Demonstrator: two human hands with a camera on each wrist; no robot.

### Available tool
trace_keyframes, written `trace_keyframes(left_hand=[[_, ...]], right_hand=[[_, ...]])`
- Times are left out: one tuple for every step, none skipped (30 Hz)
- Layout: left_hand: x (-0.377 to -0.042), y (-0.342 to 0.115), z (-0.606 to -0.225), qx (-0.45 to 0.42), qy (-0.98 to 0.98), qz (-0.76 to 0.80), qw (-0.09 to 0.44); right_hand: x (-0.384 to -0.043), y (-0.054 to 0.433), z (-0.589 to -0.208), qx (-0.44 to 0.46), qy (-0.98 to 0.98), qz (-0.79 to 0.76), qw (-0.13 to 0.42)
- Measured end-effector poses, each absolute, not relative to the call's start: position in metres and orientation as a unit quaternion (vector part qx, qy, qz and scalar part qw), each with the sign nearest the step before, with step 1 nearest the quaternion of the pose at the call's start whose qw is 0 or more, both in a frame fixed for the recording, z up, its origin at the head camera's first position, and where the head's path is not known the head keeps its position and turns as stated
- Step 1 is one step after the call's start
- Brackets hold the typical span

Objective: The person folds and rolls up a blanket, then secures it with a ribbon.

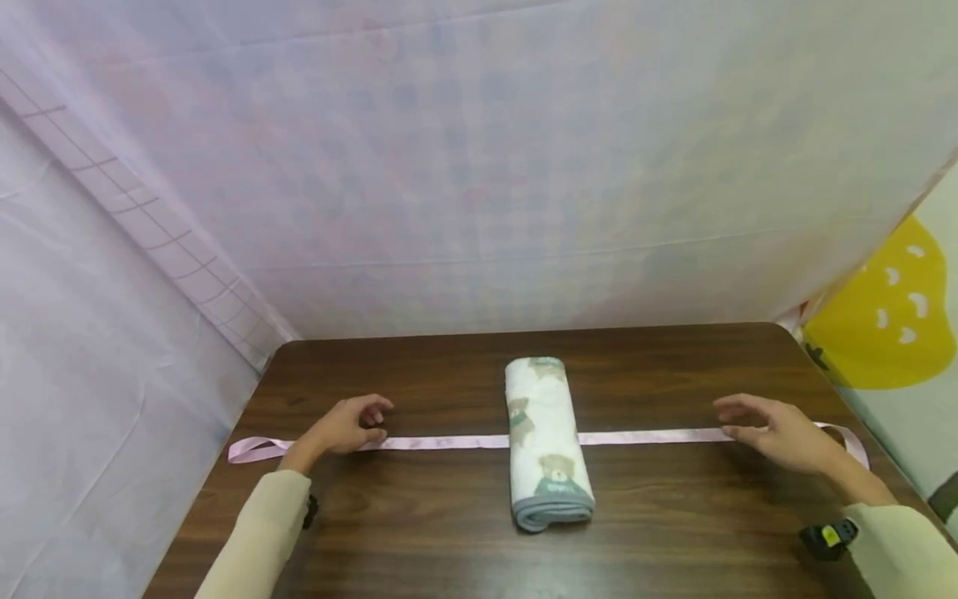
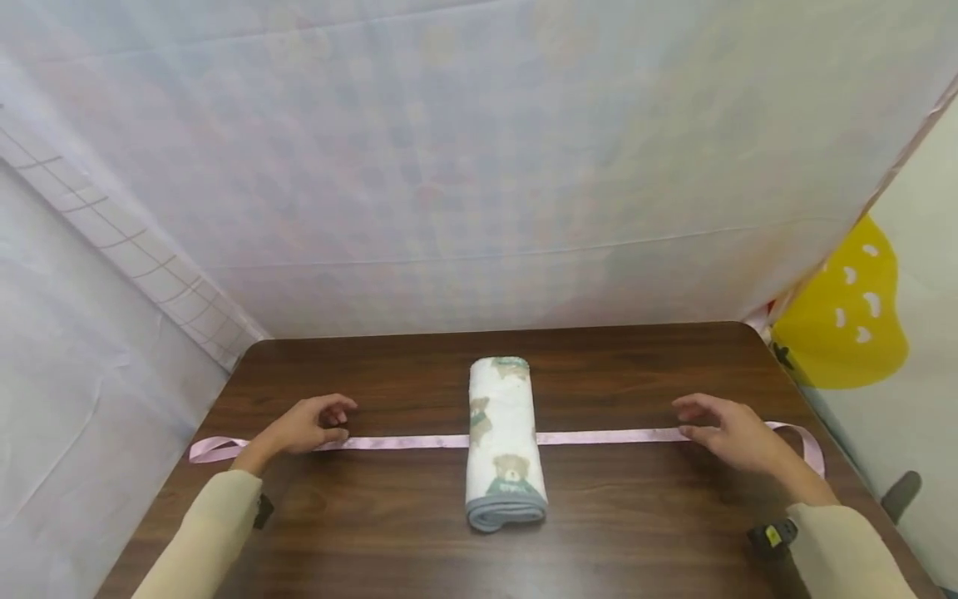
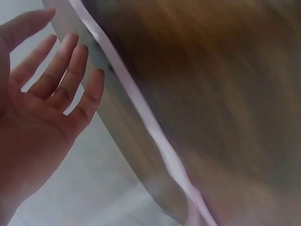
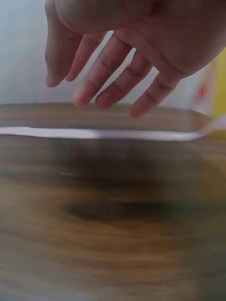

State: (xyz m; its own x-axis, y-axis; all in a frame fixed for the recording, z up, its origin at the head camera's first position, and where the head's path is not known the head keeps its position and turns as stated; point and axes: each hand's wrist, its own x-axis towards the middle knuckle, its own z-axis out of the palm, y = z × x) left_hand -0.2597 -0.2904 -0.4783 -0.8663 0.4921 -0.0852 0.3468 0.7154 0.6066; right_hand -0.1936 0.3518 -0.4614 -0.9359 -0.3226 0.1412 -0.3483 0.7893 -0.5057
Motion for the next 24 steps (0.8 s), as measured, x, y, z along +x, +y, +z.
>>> trace_keyframes(left_hand=[[-0.258,-0.298,-0.479,0.219,0.918,0.308,0.123],[-0.256,-0.304,-0.480,0.213,0.917,0.313,0.124],[-0.254,-0.310,-0.481,0.203,0.918,0.317,0.123],[-0.253,-0.316,-0.482,0.199,0.918,0.321,0.121],[-0.252,-0.321,-0.483,0.195,0.918,0.323,0.119],[-0.250,-0.325,-0.485,0.193,0.919,0.325,0.116],[-0.249,-0.328,-0.486,0.191,0.919,0.327,0.113],[-0.249,-0.331,-0.487,0.193,0.919,0.327,0.110],[-0.248,-0.334,-0.489,0.193,0.919,0.327,0.108],[-0.248,-0.336,-0.490,0.195,0.917,0.330,0.109],[-0.248,-0.337,-0.491,0.194,0.916,0.333,0.110],[-0.248,-0.337,-0.492,0.192,0.915,0.336,0.112],[-0.248,-0.338,-0.492,0.193,0.913,0.340,0.115],[-0.249,-0.338,-0.492,0.195,0.911,0.344,0.119],[-0.249,-0.338,-0.493,0.197,0.909,0.347,0.123],[-0.250,-0.338,-0.492,0.199,0.906,0.351,0.127],[-0.250,-0.338,-0.492,0.200,0.904,0.353,0.131],[-0.251,-0.338,-0.492,0.202,0.901,0.359,0.135],[-0.251,-0.338,-0.492,0.206,0.896,0.367,0.139],[-0.252,-0.338,-0.492,0.209,0.891,0.376,0.144],[-0.253,-0.338,-0.491,0.210,0.886,0.385,0.148],[-0.253,-0.338,-0.491,0.210,0.880,0.397,0.153],[-0.254,-0.338,-0.490,0.211,0.873,0.409,0.159],[-0.255,-0.338,-0.489,0.210,0.867,0.420,0.165]], right_hand=[[-0.194,0.360,-0.464,0.166,-0.948,0.272,0.016],[-0.194,0.366,-0.466,0.156,-0.949,0.275,0.008],[-0.194,0.372,-0.468,0.148,-0.949,0.277,0.001],[-0.194,0.377,-0.471,0.138,-0.949,0.282,-0.006],[-0.193,0.381,-0.473,0.131,-0.949,0.286,-0.011],[-0.193,0.384,-0.475,0.127,-0.949,0.289,-0.013],[-0.193,0.386,-0.477,0.127,-0.948,0.291,-0.012],[-0.192,0.388,-0.479,0.124,-0.948,0.293,-0.010],[-0.193,0.390,-0.481,0.123,-0.948,0.293,-0.006],[-0.193,0.391,-0.483,0.123,-0.948,0.292,0.001],[-0.194,0.392,-0.484,0.127,-0.948,0.290,0.009],[-0.194,0.392,-0.486,0.129,-0.949,0.289,0.018],[-0.195,0.393,-0.487,0.132,-0.949,0.285,0.025],[-0.196,0.393,-0.488,0.135,-0.950,0.281,0.032],[-0.197,0.393,-0.489,0.138,-0.950,0.277,0.037],[-0.197,0.393,-0.489,0.140,-0.951,0.274,0.040],[-0.198,0.393,-0.490,0.142,-0.951,0.272,0.039],[-0.198,0.392,-0.490,0.143,-0.951,0.271,0.038],[-0.199,0.392,-0.490,0.144,-0.951,0.270,0.035],[-0.199,0.391,-0.490,0.144,-0.951,0.271,0.032],[-0.200,0.391,-0.490,0.146,-0.951,0.272,0.029],[-0.200,0.390,-0.490,0.149,-0.950,0.272,0.027],[-0.201,0.390,-0.490,0.152,-0.951,0.269,0.028],[-0.201,0.390,-0.491,0.153,-0.951,0.268,0.033]])
